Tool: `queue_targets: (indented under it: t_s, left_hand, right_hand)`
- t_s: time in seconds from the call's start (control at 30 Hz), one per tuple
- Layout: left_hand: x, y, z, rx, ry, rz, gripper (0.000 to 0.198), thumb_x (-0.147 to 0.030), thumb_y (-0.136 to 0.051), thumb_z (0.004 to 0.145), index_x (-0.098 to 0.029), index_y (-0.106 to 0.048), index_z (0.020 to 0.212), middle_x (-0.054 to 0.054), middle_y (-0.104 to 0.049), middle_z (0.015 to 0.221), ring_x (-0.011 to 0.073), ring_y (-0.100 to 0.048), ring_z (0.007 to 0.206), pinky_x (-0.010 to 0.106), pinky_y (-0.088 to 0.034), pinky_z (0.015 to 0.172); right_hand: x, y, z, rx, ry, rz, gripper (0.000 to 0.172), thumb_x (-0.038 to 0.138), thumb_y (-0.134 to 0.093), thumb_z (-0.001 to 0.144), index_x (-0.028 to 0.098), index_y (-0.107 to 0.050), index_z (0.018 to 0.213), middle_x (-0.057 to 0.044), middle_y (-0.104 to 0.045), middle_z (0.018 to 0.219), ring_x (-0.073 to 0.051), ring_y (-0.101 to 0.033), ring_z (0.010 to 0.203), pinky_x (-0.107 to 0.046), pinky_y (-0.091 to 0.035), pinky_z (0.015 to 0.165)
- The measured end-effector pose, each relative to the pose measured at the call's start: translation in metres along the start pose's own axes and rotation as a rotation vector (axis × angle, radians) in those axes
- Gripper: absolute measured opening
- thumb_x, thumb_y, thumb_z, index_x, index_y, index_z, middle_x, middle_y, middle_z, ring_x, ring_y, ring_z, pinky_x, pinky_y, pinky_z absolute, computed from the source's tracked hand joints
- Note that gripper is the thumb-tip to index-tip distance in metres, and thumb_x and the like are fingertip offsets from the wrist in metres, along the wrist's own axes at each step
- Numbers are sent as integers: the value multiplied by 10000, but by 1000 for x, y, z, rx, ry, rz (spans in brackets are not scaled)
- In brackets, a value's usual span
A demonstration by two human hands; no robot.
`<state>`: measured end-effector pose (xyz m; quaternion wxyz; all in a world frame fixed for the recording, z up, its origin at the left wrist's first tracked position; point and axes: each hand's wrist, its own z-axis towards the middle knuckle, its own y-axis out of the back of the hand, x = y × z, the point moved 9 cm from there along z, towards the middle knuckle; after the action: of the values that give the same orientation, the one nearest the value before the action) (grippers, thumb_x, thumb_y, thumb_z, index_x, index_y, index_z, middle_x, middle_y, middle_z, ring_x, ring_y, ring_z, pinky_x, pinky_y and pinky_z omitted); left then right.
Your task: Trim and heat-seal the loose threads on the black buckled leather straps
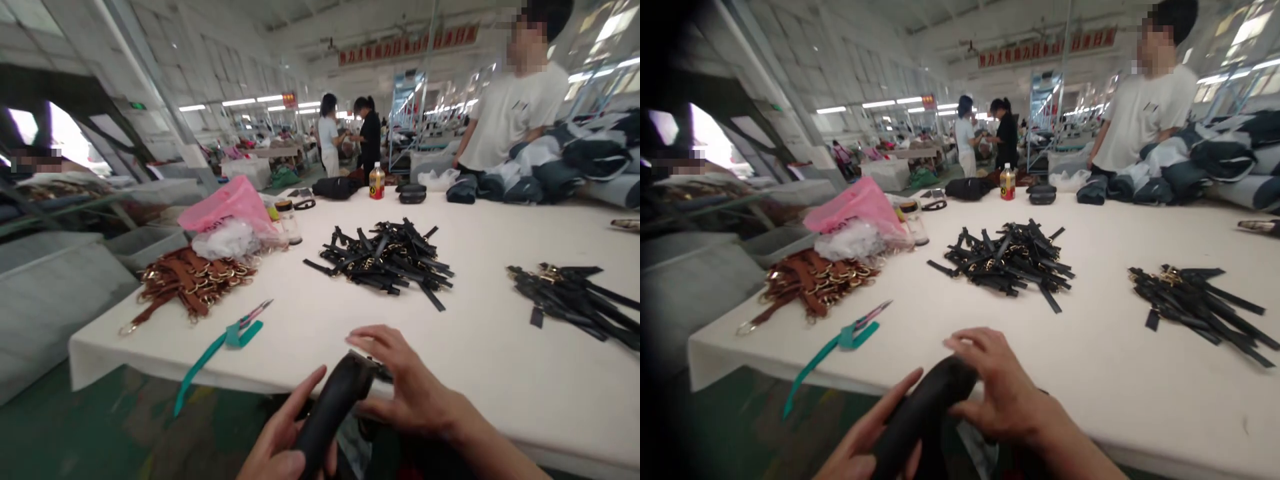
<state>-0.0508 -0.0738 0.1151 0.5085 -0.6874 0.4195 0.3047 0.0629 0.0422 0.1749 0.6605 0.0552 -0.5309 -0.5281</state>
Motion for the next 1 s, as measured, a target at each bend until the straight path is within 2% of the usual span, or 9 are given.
queue_targets:
  t_s: [0.07, 0.1, 0.13, 0.2, 0.37, 0.53, 0.8, 1.0]
  left_hand:
    - [4, 7, -8, 4, 12, -64, 1022, -490, -706, 649, -206, -137, 1449, 116, -699, 785, 133, -566, 428, 189, -345, 354]
    - [4, 10, -11, -2, 9, -92, 964, -455, -677, 684, -226, -139, 1450, 123, -695, 821, 132, -565, 427, 187, -348, 342]
    - [3, 13, -13, -13, 6, -114, 912, -425, -660, 704, -243, -161, 1446, 118, -689, 838, 132, -568, 428, 187, -360, 338]
    - [1, 13, -13, -32, 0, -129, 862, -404, -665, 706, -263, -222, 1432, 101, -682, 820, 131, -569, 416, 184, -377, 334]
    - [1, 5, -2, -55, -1, -96, 785, -427, -682, 710, -287, -322, 1392, 88, -681, 799, 112, -563, 408, 164, -405, 343]
    - [18, 3, 12, -20, 64, -137, 843, -407, -724, 681, -284, -305, 1402, 87, -688, 790, 153, -617, 440, 187, -459, 359]
    - [28, 7, 22, 35, 77, -254, 808, -343, -706, 704, -291, -304, 1403, 97, -696, 793, 159, -642, 459, 171, -466, 375]
    - [29, 8, 20, -5, 73, -272, 775, -326, -687, 721, -277, -316, 1400, 89, -691, 802, 135, -612, 439, 179, -462, 367]
  right_hand:
    - [-42, 17, -17, -155, -247, -21, 424, 233, -605, 737, 219, -551, 1157, -93, -572, 1140, -228, -524, 1044, -390, -428, 895]
    - [-60, 19, -26, -187, -343, -39, 326, 214, -573, 756, 212, -582, 1082, -82, -599, 1058, -213, -555, 957, -369, -454, 831]
    - [-73, 16, -33, -192, -406, -54, 255, 200, -552, 767, 210, -601, 1017, -68, -614, 984, -197, -569, 874, -349, -465, 776]
    - [-85, 2, -40, -120, -444, -77, 196, 199, -565, 760, 209, -619, 948, -47, -618, 915, -178, -569, 801, -320, -466, 726]
    - [-73, -27, -32, 41, -424, -224, 122, 237, -612, 763, 224, -649, 879, -36, -621, 911, -198, -558, 896, -321, -441, 790]
    - [-76, -35, -31, 64, -468, -322, 93, 268, -587, 813, 226, -669, 830, -34, -631, 899, -190, -576, 875, -307, -439, 768]
    - [-82, -39, -39, -7, -430, -252, 93, 237, -598, 812, 240, -687, 839, -19, -641, 879, -163, -581, 831, -265, -431, 726]
    - [-85, -43, -32, 67, -412, -53, 102, 230, -562, 829, 220, -629, 753, 4, -620, 797, -129, -569, 746, -234, -400, 677]
